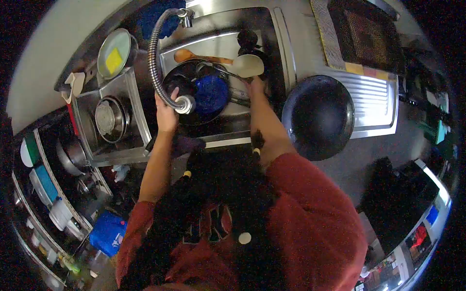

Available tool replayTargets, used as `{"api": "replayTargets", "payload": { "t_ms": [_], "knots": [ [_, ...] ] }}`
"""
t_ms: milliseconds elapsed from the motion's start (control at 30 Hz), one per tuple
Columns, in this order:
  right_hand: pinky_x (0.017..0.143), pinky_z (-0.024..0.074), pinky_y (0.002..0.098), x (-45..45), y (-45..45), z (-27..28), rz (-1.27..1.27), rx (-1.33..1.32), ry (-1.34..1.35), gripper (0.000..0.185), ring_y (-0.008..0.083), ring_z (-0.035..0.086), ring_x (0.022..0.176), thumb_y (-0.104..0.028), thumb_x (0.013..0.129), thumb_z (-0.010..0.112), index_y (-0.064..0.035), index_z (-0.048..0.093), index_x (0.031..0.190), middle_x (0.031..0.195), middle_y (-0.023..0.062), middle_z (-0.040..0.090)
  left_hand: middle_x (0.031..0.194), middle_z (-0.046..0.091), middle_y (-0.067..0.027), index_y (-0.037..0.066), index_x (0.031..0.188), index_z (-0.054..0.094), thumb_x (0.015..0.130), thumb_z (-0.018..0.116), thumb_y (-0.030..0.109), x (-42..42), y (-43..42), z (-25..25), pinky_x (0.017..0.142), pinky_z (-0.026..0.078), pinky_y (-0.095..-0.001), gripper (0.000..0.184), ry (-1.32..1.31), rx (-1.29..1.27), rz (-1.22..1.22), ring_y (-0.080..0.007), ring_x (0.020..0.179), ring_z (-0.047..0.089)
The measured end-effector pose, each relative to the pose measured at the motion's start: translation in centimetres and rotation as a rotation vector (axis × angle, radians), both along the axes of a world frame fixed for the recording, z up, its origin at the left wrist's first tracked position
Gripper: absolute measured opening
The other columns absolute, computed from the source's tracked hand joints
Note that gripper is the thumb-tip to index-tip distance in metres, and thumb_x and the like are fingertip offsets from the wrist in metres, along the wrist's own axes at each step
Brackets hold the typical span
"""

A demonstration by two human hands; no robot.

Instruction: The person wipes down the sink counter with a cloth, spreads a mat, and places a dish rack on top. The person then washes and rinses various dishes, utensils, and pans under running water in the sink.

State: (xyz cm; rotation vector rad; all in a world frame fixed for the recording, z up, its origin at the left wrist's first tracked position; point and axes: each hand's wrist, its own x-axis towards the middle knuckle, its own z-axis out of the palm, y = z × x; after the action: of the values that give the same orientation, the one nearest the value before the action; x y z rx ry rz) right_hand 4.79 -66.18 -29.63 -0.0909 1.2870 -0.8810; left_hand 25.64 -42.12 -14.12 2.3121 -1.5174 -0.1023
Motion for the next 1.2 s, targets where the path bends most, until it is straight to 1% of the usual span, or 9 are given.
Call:
{"api": "replayTargets", "payload": {
  "t_ms": [200,400,467,533,567,667,700,1000,1200],
  "knots": [
    [0.091,0.0569,0.0609,1.1,1.9,2.8,0.046,0.019,-0.089,0.046,0.0400,0.052,0.126,0.000,0.094,0.058,-0.0040,0.046,0.138,0.142,0.0194,0.045,0.161,0.021,-0.0211,0.027,0.139,0.057,0.067,0.061,-0.014,3.6,1.8,1.9,0.115,0.035,-0.0489,0.083,-0.048,-0.074,-0.170,-0.0474,0.146,0.026],
    [0.099,0.0521,0.0628,-0.5,7.6,6.6,0.148,0.087,-0.259,0.044,0.0407,0.051,0.124,0.003,0.094,0.047,-0.0014,0.043,0.138,0.139,0.0226,0.047,0.162,0.022,-0.0216,0.019,0.142,0.053,0.071,0.049,-0.020,5.8,2.8,7.1,0.118,0.030,-0.0476,0.082,0.294,-0.257,0.082,-0.0477,0.145,0.028],
    [0.099,0.0519,0.0629,-1.3,9.4,7.3,0.161,0.089,-0.257,0.042,0.0390,0.052,0.125,0.002,0.094,0.047,0.0013,0.044,0.136,0.137,0.0209,0.050,0.156,0.032,-0.0221,0.016,0.141,0.053,0.071,0.046,-0.020,8.0,4.4,6.7,0.110,0.042,-0.0486,0.079,0.271,-0.330,0.148,-0.0469,0.140,0.037],
    [0.100,0.0516,0.0630,-1.6,11.2,9.1,0.170,0.090,-0.247,0.041,0.0374,0.053,0.126,0.002,0.094,0.048,0.0039,0.045,0.135,0.135,0.0192,0.053,0.144,0.043,-0.0209,0.015,0.142,0.047,0.071,0.045,-0.018,9.5,5.8,7.2,0.088,0.058,-0.0487,0.078,1.530,-0.503,0.690,-0.0433,0.128,0.050],
    [0.101,0.0512,0.0627,-1.9,11.7,10.5,0.239,0.055,-0.176,0.042,0.0381,0.053,0.126,0.003,0.093,0.046,0.0046,0.045,0.135,0.135,0.0195,0.053,0.130,0.051,-0.0188,0.015,0.142,0.041,0.071,0.044,-0.015,8.8,5.9,8.7,0.067,0.063,-0.0473,0.077,1.595,-0.580,0.695,-0.0389,0.115,0.059],
    [0.103,0.0506,0.0611,-2.7,14.0,15.8,0.356,-0.057,-0.137,0.045,0.0389,0.051,0.128,0.003,0.091,0.045,0.0046,0.044,0.136,0.136,0.0206,0.051,0.128,0.052,-0.0196,0.014,0.142,0.039,0.072,0.044,-0.013,11.0,9.2,8.0,0.075,0.064,-0.0547,0.075,1.824,-0.464,0.612,-0.0405,0.112,0.061],
    [0.101,0.0515,0.0591,-3.3,14.3,16.2,0.415,-0.075,-0.129,0.046,0.0386,0.053,0.126,0.005,0.089,0.047,0.0035,0.044,0.136,0.136,0.0211,0.052,0.143,0.043,-0.0218,0.014,0.145,0.036,0.071,0.041,-0.014,10.6,9.7,9.2,0.095,0.050,-0.0714,0.079,1.770,-0.440,0.499,-0.0487,0.128,0.049],
    [0.092,0.0590,0.0550,-7.4,14.7,28.1,0.539,-0.067,0.119,0.055,0.0342,0.061,0.115,0.004,0.089,0.053,-0.0010,0.036,0.141,0.132,0.0167,0.055,0.136,0.050,-0.0180,0.013,0.151,0.029,0.077,0.045,-0.008,3.1,12.2,10.2,0.075,0.063,-0.0525,0.078,1.733,-0.049,0.338,-0.0380,0.115,0.060],
    [0.086,0.0621,0.0542,-15.5,9.9,33.1,0.658,-0.119,0.088,0.061,0.0397,0.062,0.114,0.005,0.087,0.054,0.0010,0.032,0.144,0.137,0.0216,0.050,0.142,0.047,-0.0152,0.016,0.155,0.026,0.076,0.048,-0.010,-6.5,6.0,10.4,0.086,0.059,-0.0471,0.086,1.770,0.072,0.285,-0.0318,0.126,0.052]
  ]
}}
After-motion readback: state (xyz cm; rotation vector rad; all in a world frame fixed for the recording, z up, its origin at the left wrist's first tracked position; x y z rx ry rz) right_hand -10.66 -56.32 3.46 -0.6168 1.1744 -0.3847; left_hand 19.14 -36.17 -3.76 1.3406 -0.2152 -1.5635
